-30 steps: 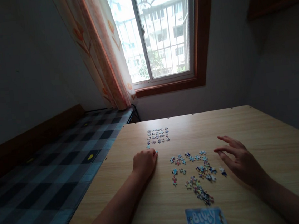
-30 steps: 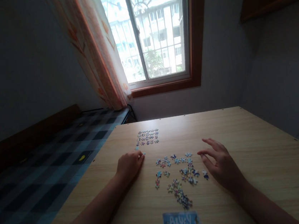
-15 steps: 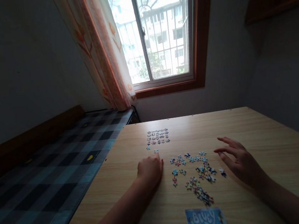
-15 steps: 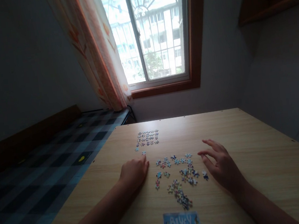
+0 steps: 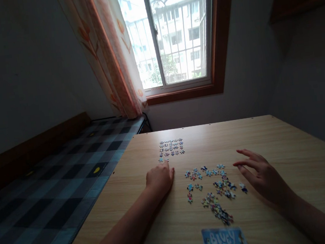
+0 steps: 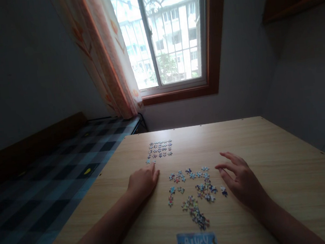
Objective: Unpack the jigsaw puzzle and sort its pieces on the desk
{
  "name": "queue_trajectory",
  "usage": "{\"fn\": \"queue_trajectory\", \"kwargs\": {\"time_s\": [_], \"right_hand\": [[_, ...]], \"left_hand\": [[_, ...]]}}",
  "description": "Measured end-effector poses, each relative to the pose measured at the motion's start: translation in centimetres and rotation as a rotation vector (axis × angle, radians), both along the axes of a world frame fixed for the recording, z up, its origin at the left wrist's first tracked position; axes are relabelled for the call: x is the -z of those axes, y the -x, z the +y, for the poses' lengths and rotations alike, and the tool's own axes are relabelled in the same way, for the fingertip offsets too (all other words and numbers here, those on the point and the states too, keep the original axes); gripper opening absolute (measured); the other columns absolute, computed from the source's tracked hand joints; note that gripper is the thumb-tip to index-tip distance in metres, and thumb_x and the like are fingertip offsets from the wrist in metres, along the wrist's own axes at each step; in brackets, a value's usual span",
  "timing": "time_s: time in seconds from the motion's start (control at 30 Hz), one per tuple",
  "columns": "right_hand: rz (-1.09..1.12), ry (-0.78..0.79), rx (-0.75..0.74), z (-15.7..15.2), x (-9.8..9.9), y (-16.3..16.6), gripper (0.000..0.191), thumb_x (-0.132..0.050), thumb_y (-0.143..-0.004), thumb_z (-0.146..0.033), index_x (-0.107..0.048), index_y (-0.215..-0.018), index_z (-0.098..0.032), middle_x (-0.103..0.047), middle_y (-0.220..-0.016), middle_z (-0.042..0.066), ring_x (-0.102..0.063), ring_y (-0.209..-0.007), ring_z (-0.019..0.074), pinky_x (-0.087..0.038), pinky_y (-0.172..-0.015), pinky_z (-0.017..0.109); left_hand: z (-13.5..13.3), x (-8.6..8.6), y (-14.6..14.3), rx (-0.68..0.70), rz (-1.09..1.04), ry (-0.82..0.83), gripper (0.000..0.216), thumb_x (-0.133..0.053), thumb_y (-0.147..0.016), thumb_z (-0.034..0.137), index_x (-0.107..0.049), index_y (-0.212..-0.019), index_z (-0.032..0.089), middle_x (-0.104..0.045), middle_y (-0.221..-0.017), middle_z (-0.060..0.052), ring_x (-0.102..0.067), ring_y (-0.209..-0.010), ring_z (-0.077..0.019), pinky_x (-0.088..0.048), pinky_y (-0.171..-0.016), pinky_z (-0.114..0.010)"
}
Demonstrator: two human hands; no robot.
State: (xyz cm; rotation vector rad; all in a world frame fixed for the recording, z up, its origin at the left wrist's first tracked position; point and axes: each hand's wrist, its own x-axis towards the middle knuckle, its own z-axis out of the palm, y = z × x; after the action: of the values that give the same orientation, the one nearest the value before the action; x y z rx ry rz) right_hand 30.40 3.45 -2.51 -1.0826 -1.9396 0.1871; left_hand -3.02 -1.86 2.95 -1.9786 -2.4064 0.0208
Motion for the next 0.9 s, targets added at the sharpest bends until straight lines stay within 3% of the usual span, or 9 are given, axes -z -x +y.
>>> {"fn": "queue_trajectory", "kwargs": {"time_s": [0.5, 0.6, 0.67, 0.73, 0.8, 0.87, 0.9], "right_hand": [[0.018, -0.011, 0.012, -0.2, -0.3, -0.1, 0.028, -0.052, -0.089, -0.038, -0.076, -0.085, -0.024, -0.065, -0.125, 0.011, -0.054, -0.123, 0.0311, -0.043, -0.105, 0.053], [0.063, -0.003, 0.004, -0.7, -1.1, 0.2, 0.027, -0.054, -0.089, -0.039, -0.075, -0.091, -0.023, -0.065, -0.125, 0.011, -0.055, -0.123, 0.0306, -0.042, -0.106, 0.052], [0.137, 0.053, -0.019, -1.4, -2.4, 0.5, 0.027, -0.056, -0.089, -0.042, -0.073, -0.097, -0.023, -0.067, -0.121, 0.011, -0.059, -0.116, 0.0295, -0.047, -0.100, 0.048], [0.247, 0.199, -0.103, -2.4, -4.2, 0.9, 0.028, -0.057, -0.090, -0.045, -0.071, -0.098, -0.023, -0.070, -0.107, 0.010, -0.064, -0.099, 0.0262, -0.053, -0.083, 0.039], [0.330, 0.397, -0.280, -4.0, -5.8, 1.0, 0.026, -0.058, -0.091, -0.047, -0.070, -0.091, -0.024, -0.070, -0.089, 0.007, -0.063, -0.083, 0.0224, -0.052, -0.070, 0.034], [0.404, 0.500, -0.522, -6.2, -5.7, 0.1, 0.029, -0.055, -0.093, -0.049, -0.068, -0.082, -0.025, -0.064, -0.079, 0.005, -0.059, -0.077, 0.0207, -0.050, -0.070, 0.034], [0.432, 0.528, -0.647, -7.6, -4.7, -0.8, 0.032, -0.053, -0.094, -0.052, -0.068, -0.082, -0.027, -0.062, -0.076, 0.004, -0.057, -0.075, 0.0203, -0.049, -0.070, 0.034]], "left_hand": [[0.7, 0.6, 0.7, 0.030, 0.002, -0.048, 0.047, -0.038, -0.097, 0.044, -0.057, -0.131, 0.018, -0.071, -0.111, -0.016, -0.068, -0.094, -0.0307, -0.049, -0.074, -0.038], [0.6, 0.5, 0.6, 0.048, -0.025, -0.113, 0.046, -0.043, -0.095, 0.043, -0.056, -0.133, 0.019, -0.071, -0.112, -0.014, -0.068, -0.093, -0.0287, -0.049, -0.075, -0.036], [0.4, 0.5, 0.4, 0.129, -0.090, -0.178, 0.040, -0.044, -0.095, 0.041, -0.062, -0.123, 0.020, -0.071, -0.110, -0.012, -0.067, -0.092, -0.0255, -0.047, -0.076, -0.034], [0.3, 0.5, 0.2, 0.250, -0.177, -0.202, 0.033, -0.043, -0.096, 0.041, -0.069, -0.101, 0.019, -0.072, -0.096, -0.009, -0.064, -0.083, -0.0214, -0.045, -0.073, -0.031], [0.3, 0.7, 0.1, 0.367, -0.246, -0.181, 0.037, -0.044, -0.095, 0.043, -0.065, -0.076, 0.019, -0.067, -0.074, -0.006, -0.058, -0.068, -0.0171, -0.041, -0.066, -0.028], [0.4, 0.9, 0.2, 0.460, -0.290, -0.170, 0.043, -0.045, -0.095, 0.044, -0.054, -0.061, 0.019, -0.056, -0.058, -0.001, -0.048, -0.057, -0.0137, -0.035, -0.060, -0.026], [0.4, 1.1, 0.3, 0.498, -0.311, -0.176, 0.046, -0.046, -0.094, 0.045, -0.049, -0.056, 0.019, -0.050, -0.053, 0.000, -0.043, -0.054, -0.0125, -0.032, -0.057, -0.026]]}}
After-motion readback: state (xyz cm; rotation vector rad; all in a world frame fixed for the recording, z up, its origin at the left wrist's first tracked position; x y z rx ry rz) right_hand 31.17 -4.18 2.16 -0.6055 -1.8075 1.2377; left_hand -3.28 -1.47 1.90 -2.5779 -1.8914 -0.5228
